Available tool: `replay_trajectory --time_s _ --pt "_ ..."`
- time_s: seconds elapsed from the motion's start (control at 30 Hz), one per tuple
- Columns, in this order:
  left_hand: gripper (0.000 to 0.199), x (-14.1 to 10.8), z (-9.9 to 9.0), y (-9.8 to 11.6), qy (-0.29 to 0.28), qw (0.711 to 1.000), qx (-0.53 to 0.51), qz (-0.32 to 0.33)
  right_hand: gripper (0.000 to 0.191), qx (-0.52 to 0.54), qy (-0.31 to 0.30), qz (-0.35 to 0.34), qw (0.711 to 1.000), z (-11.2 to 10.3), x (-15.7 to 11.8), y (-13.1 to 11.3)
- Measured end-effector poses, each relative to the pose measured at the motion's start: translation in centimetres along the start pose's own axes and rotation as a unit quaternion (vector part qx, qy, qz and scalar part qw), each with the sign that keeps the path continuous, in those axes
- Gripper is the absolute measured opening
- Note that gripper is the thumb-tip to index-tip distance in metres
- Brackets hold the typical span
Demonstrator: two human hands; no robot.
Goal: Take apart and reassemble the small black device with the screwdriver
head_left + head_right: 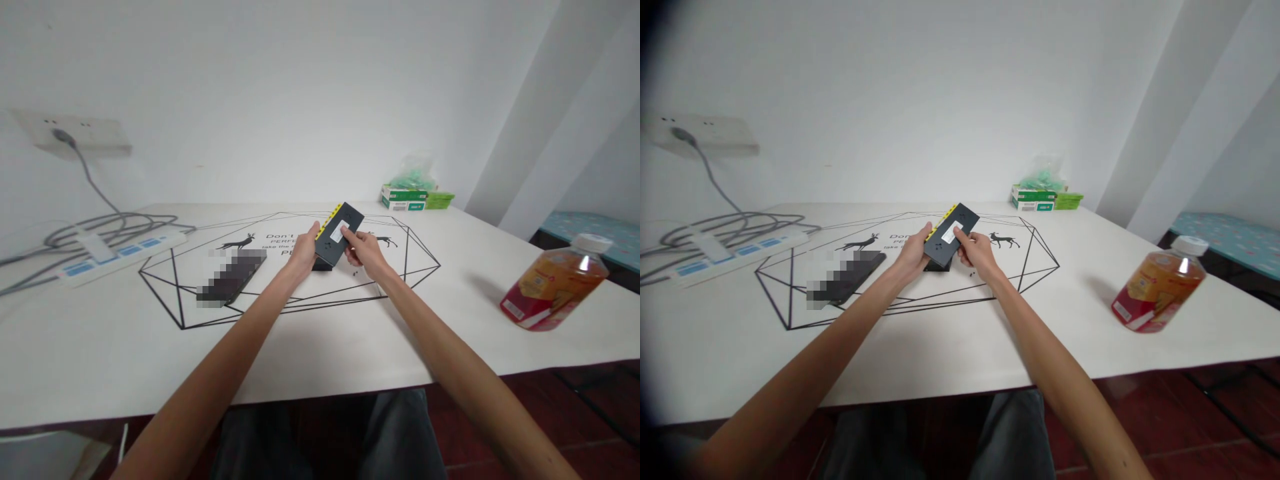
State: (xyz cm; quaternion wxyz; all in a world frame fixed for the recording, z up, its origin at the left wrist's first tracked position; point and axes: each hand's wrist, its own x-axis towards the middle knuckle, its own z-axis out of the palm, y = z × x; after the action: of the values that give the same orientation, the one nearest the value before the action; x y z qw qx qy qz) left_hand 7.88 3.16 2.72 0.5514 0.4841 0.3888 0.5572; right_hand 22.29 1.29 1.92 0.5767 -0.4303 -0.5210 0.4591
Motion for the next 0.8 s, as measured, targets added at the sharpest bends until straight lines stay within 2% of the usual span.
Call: replay_trajectory --time_s 0.1,0.2,0.23,0.27,0.3,0.33,0.4,0.47,0.53,0.6,0.63,0.7,0.77,0.8 --pt "0.055 1.3 1.1 -0.1 -0.023 0.997 0.07 -0.007 0.054 0.031 0.015 -0.002 0.999 -1.1 0.4 -0.1" --pt "0.066 2.9 1.5 0.6 -0.051 0.975 0.215 -0.003 0.054 0.044 0.045 -0.006 0.998 -2.1 0.9 -0.2" --pt "0.068 3.5 1.4 0.9 -0.038 0.955 0.295 0.007 0.053 0.05 0.065 -0.011 0.997 -2.4 1.0 -0.2" --pt "0.068 4.0 1.3 1.1 -0.002 0.917 0.399 0.02 0.053 0.056 0.09 -0.017 0.994 -2.6 1.2 -0.1" --pt "0.065 4.4 1.2 1.1 0.025 0.861 0.507 0.018 0.052 0.062 0.117 -0.021 0.991 -2.8 1.4 -0.1" --pt "0.061 4.7 1.0 1.1 0.048 0.84 0.541 0.008 0.051 0.069 0.141 -0.024 0.987 -3.0 1.5 -0.1" --pt "0.067 4.9 0.7 0.6 0.075 0.813 0.577 -0.01 0.05 0.083 0.175 -0.021 0.981 -3.3 1.8 -0.1" --pt "0.079 4.8 0.6 -0.3 0.059 0.752 0.655 -0.049 0.05 0.094 0.19 -0.021 0.977 -3.6 2.0 0.0" --pt "0.084 4.6 0.6 -1.4 0.033 0.728 0.683 -0.053 0.049 0.104 0.192 -0.026 0.976 -3.9 2.1 0.0" --pt "0.075 4.4 0.6 -2.1 0.011 0.731 0.681 -0.029 0.048 0.112 0.186 -0.028 0.976 -4.1 2.1 0.0" --pt "0.068 4.3 0.6 -2.3 0.015 0.744 0.668 -0.017 0.047 0.115 0.181 -0.028 0.976 -4.2 2.1 0.0" --pt "0.055 4.3 0.3 -2.2 0.056 0.791 0.609 0.008 0.046 0.117 0.172 -0.026 0.978 -4.3 2.1 -0.1" --pt "0.044 4.1 -0.5 -1.5 0.117 0.854 0.506 0.026 0.047 0.116 0.157 -0.023 0.98 -4.3 2.0 -0.3" --pt "0.041 3.9 -1.0 -1.0 0.13 0.882 0.453 0.019 0.047 0.115 0.148 -0.023 0.982 -4.2 1.9 -0.4"
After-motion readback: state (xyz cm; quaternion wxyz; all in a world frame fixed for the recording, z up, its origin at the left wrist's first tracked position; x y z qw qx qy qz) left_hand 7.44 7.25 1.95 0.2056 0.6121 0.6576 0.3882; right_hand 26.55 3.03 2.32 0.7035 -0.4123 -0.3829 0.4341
